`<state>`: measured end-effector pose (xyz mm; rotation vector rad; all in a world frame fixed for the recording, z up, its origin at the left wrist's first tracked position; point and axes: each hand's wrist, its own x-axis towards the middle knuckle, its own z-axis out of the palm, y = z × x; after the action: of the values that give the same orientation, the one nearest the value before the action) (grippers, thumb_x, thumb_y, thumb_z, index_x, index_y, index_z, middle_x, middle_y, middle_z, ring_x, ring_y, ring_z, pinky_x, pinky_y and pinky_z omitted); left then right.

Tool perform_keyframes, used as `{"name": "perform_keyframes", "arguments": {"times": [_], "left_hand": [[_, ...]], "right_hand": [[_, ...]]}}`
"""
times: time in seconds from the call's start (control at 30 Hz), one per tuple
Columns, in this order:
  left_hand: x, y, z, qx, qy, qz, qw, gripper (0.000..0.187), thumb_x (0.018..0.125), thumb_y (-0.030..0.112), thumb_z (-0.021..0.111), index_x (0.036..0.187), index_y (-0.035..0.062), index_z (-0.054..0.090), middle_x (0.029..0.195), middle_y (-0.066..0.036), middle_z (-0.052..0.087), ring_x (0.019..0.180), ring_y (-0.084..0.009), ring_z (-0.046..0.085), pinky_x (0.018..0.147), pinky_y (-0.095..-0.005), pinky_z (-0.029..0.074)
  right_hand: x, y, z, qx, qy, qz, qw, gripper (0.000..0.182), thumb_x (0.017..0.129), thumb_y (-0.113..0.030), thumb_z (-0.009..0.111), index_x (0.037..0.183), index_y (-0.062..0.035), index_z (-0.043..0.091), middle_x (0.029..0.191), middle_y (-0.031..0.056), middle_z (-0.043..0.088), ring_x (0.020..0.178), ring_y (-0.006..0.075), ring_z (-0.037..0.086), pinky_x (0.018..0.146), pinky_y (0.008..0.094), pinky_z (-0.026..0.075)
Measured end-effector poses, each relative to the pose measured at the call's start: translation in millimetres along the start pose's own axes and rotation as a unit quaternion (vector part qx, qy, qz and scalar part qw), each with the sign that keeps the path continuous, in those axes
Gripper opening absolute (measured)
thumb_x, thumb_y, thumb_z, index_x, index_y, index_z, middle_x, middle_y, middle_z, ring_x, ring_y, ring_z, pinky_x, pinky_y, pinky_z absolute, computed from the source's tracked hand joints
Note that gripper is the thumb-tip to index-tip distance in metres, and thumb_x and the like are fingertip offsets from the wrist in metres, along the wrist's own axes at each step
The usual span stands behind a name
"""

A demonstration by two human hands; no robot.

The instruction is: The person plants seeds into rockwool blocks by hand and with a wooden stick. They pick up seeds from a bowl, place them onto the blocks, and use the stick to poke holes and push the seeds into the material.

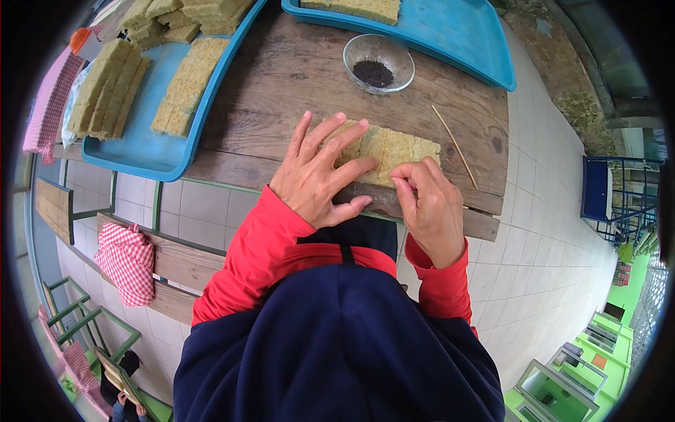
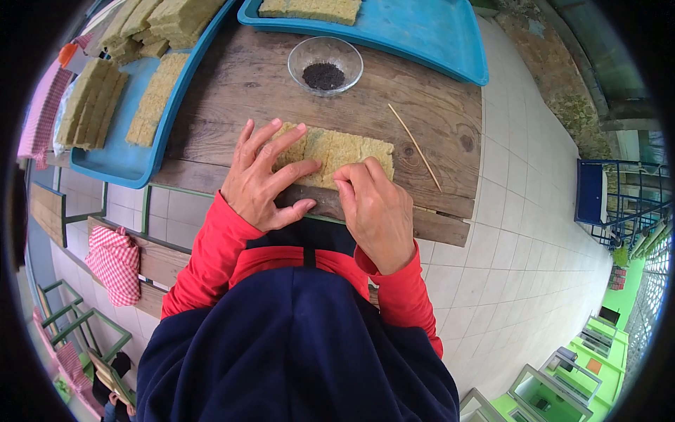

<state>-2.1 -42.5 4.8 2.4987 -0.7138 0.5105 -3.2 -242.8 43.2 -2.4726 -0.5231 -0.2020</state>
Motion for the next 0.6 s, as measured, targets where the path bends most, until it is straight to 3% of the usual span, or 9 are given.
{"name": "perform_keyframes", "arguments": {"times": [0.23,0.53,0.6], "left_hand": [[1,0,-1,-0.005,0.001,-0.001,1.000,0.053,0.067,0.042,0.076,0.114,0.0217,0.066,0.141,-0.006,0.047,0.133,-0.0339,0.038,0.112,-0.0580,0.025],[0,1,-2,-0.011,0.005,-0.006,1.000,0.053,0.068,0.038,0.076,0.115,0.0184,0.064,0.141,-0.007,0.045,0.135,-0.0305,0.035,0.113,-0.0547,0.024],[0,1,-1,-0.003,0.011,-0.006,1.000,0.055,0.064,0.039,0.077,0.115,0.0214,0.066,0.139,-0.006,0.049,0.133,-0.0325,0.037,0.111,-0.0568,0.028]], "right_hand": [[3,9,-10,-0.004,0.055,0.027,0.998,0.006,0.083,-0.006,0.065,0.088,-0.0068,0.062,0.081,0.0079,0.058,0.064,0.0293,0.061,0.056,0.0382,0.046],[4,12,-4,-0.008,0.037,0.023,0.999,0.005,0.083,-0.008,0.067,0.087,-0.0077,0.064,0.081,0.0067,0.059,0.064,0.0284,0.061,0.056,0.0374,0.047],[4,13,-4,-0.011,0.038,0.023,0.999,0.005,0.083,-0.008,0.067,0.087,-0.0079,0.065,0.080,0.0066,0.059,0.064,0.0285,0.061,0.056,0.0375,0.047]]}}
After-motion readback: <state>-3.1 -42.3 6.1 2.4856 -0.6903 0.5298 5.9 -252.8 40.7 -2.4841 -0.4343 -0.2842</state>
